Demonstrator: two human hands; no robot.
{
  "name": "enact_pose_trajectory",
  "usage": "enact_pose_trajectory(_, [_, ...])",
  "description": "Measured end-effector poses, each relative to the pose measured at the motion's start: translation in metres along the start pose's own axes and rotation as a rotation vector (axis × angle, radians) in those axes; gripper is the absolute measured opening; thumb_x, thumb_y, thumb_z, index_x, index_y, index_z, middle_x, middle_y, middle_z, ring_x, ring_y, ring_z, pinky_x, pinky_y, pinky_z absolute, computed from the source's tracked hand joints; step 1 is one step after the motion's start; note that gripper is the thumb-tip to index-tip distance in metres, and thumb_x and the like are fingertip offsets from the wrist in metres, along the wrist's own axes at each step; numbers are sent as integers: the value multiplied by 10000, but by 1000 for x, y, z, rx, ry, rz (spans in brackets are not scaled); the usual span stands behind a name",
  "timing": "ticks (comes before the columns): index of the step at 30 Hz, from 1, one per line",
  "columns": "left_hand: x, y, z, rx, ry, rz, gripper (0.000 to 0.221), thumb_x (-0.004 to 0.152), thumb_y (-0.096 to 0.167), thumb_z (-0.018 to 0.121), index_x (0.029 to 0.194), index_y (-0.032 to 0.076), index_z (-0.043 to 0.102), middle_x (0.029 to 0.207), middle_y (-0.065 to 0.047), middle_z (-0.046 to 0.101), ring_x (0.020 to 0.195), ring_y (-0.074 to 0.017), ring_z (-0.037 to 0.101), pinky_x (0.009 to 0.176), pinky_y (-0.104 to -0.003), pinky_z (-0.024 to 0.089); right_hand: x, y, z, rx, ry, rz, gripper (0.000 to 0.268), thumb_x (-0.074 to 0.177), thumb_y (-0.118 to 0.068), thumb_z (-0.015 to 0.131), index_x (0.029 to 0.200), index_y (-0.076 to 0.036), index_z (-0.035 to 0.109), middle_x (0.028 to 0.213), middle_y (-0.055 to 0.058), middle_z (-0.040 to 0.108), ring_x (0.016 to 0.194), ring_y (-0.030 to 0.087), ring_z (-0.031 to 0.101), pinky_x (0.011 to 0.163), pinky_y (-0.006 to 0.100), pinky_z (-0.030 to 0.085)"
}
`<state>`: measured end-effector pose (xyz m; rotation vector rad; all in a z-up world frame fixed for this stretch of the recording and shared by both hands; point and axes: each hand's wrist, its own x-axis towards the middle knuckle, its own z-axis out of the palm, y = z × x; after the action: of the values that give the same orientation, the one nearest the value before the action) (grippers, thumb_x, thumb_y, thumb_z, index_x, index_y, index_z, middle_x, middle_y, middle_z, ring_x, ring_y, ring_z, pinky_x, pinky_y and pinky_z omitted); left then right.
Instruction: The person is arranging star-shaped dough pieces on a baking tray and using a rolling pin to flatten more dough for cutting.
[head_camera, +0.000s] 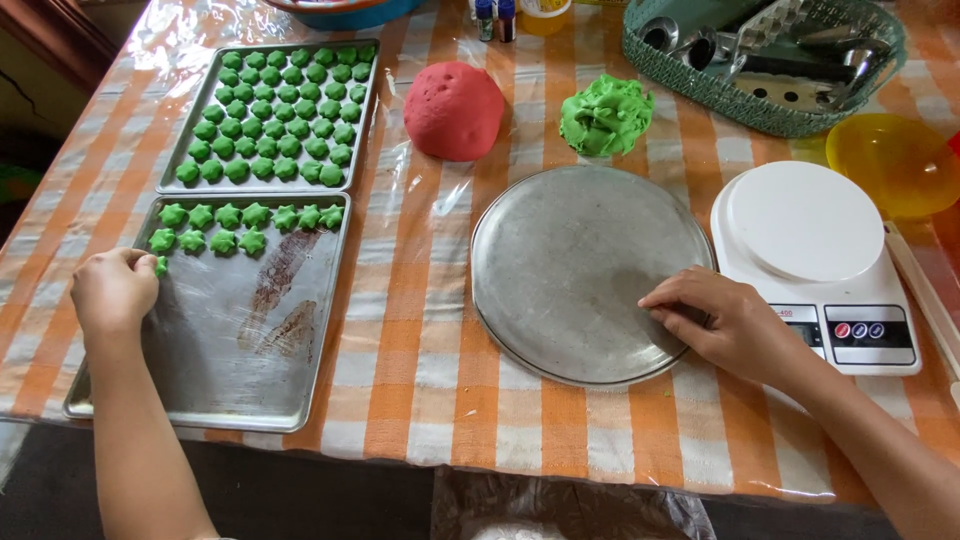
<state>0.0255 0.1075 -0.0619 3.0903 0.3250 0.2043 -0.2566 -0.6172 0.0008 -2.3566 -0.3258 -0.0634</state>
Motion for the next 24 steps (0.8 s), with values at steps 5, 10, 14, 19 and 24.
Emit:
enact_pose_trajectory(5, [2, 5, -9, -61, -33, -38, 291, 1076, 288, 608, 1149, 62, 778, 1107, -207, 748, 1022, -442, 666, 795, -561, 533, 0, 1, 0, -7, -2, -7, 202, 911, -104, 664, 1079, -147, 767, 1039, -14, 788, 1009, 169, 703, 868, 313, 546])
enact_pose_trajectory(10, [-8, 16, -30, -156, -55, -80, 265, 1020, 275, 662, 1101, 47, 771, 1041, -179, 756, 999, -396, 669, 761, -537, 542, -1, 4, 0, -2, -11, -7, 224, 905, -83, 657, 1089, -152, 765, 1053, -20, 778, 1019, 165, 694, 892, 312, 534])
enact_pose_trajectory(14, [4, -7, -15, -77, 6, -49, 241, 1034, 279, 694, 1102, 74, 801, 1048, -149, 776, 1004, -355, 698, 814, -504, 540, 0, 5, 1, 6, -4, -40, 223, 896, -71, 665, 1088, -132, 763, 1057, -4, 785, 1033, 180, 705, 902, 325, 544])
enact_pose_trajectory(19, [-54, 82, -98, -232, 84, 43, 221, 1081, 189, 679, 1170, 31, 805, 1079, -127, 767, 984, -311, 689, 794, -469, 525, -1, 6, 1, 15, -3, -23, 234, 897, -75, 675, 1103, -147, 761, 1061, -13, 777, 1024, 169, 703, 891, 313, 544])
enact_pose_trajectory(24, [-100, 186, -150, -578, -398, -89, 270, 1039, 144, 629, 1299, 96, 685, 1208, -85, 693, 1086, -246, 615, 967, -389, 471, -1, 2, 0, 13, -4, -29, 239, 899, -67, 665, 1103, -142, 764, 1059, -5, 778, 1022, 174, 705, 888, 319, 548])
